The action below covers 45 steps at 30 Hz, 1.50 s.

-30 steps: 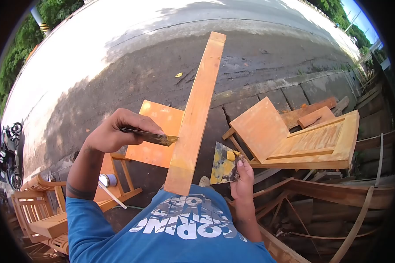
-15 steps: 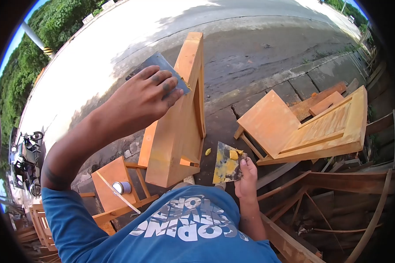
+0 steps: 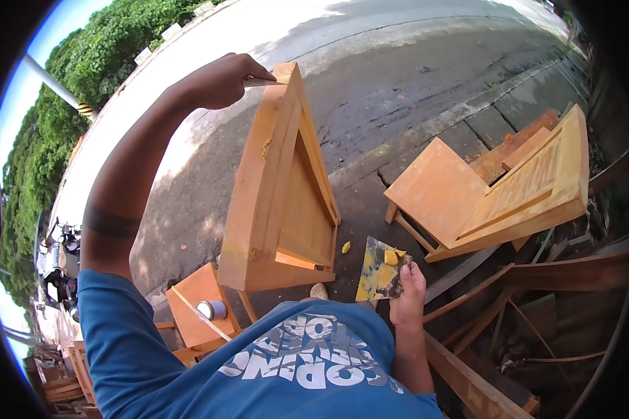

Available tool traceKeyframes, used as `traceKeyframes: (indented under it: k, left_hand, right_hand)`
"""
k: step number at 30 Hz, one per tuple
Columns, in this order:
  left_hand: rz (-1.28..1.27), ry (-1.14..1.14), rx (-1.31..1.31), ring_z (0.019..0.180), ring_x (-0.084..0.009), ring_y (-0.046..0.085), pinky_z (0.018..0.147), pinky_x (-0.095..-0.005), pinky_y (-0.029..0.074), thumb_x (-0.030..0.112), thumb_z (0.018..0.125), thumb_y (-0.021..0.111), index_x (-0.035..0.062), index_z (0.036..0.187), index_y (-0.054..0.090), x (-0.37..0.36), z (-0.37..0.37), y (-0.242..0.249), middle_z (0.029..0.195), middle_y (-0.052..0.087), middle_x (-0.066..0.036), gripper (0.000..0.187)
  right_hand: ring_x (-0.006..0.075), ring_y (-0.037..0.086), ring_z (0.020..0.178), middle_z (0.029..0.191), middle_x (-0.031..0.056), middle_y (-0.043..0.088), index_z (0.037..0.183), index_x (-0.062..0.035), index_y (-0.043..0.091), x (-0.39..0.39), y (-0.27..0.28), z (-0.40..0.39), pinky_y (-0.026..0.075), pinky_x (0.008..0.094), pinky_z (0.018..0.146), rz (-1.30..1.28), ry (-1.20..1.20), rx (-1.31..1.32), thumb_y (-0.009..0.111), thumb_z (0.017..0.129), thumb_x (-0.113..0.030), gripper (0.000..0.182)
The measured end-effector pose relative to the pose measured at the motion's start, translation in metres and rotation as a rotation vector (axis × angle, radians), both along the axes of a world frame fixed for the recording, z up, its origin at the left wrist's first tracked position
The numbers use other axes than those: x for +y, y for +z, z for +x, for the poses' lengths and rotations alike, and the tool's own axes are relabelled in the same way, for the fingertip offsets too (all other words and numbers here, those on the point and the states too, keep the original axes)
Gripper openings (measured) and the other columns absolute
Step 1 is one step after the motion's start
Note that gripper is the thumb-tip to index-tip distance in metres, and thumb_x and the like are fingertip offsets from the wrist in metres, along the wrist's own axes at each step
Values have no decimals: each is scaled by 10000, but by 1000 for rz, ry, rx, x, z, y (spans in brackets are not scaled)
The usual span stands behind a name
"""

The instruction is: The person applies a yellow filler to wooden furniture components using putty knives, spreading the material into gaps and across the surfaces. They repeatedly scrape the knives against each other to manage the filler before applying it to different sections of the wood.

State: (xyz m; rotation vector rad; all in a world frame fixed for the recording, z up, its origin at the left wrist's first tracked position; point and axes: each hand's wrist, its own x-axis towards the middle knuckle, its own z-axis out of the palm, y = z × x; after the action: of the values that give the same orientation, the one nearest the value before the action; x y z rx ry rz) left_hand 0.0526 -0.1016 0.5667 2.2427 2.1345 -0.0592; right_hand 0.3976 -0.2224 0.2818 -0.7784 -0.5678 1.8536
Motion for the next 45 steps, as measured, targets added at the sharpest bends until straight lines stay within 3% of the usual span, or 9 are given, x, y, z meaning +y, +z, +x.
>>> traceKeyframes:
  k: [9,16,19,23,26,32,37,39,45]
  left_hand:
    - [-136,-265,-55,947,-310,617,856,-389,479,-208,581,420,56,1014,697,-81,24,6,978,668,-153,578]
    - [-9,-277,-82,883,-280,648,744,-366,520,-168,623,519,44,999,692,-182,63,1,979,679,-109,465]
    - [-228,-207,-257,902,-277,655,729,-362,534,-178,614,501,47,992,695,-198,53,22,988,680,-115,481]
    - [117,-74,-215,975,-324,625,846,-385,498,-192,604,440,22,1019,681,-159,45,2,1060,658,-141,525]
    - [172,-92,-109,1022,-317,592,888,-384,469,-173,622,455,11,1050,663,-155,53,-20,1097,640,-140,510]
    - [-50,-147,-82,1013,-254,600,843,-382,497,-117,657,553,62,1021,683,-226,87,3,1035,653,-109,426]
    - [184,-88,-143,968,-327,625,843,-385,501,-174,655,454,19,1053,669,-174,71,13,1062,655,-153,492]
    - [205,-132,-76,978,-338,610,890,-384,467,-176,587,424,-14,1035,665,-135,42,-10,1075,638,-191,534]
    - [-139,-104,-106,904,-324,614,770,-396,489,-129,580,506,10,966,694,-168,75,7,971,663,-148,451]
  right_hand:
    - [163,613,961,1073,101,600,1144,20,485,2,2,2,490,302,862,-35,33,-28,438,970,-142,242]
    - [160,611,962,1080,99,597,1154,23,480,7,11,1,490,298,862,-17,66,-33,443,969,-143,251]
    - [151,608,953,1071,95,598,1128,24,491,6,18,-3,489,290,856,-4,63,-36,443,972,-145,235]
    - [153,609,956,1069,96,599,1128,24,491,8,20,0,491,293,858,4,95,-41,442,971,-142,234]
    - [154,610,961,1076,99,600,1133,24,490,12,18,1,492,295,860,-13,113,-53,439,972,-140,236]
    - [160,615,952,1084,100,603,1143,25,493,10,19,-1,493,297,862,-15,109,-28,438,971,-133,240]
    - [156,617,945,1060,96,607,1140,21,497,11,21,1,499,297,849,-17,119,-37,442,970,-129,234]
    - [163,614,967,1084,101,602,1160,23,489,10,17,3,497,305,861,-9,137,-40,448,967,-133,251]
    - [178,610,1012,1136,111,593,1201,29,471,13,10,6,494,316,885,-5,195,-4,461,961,-137,292]
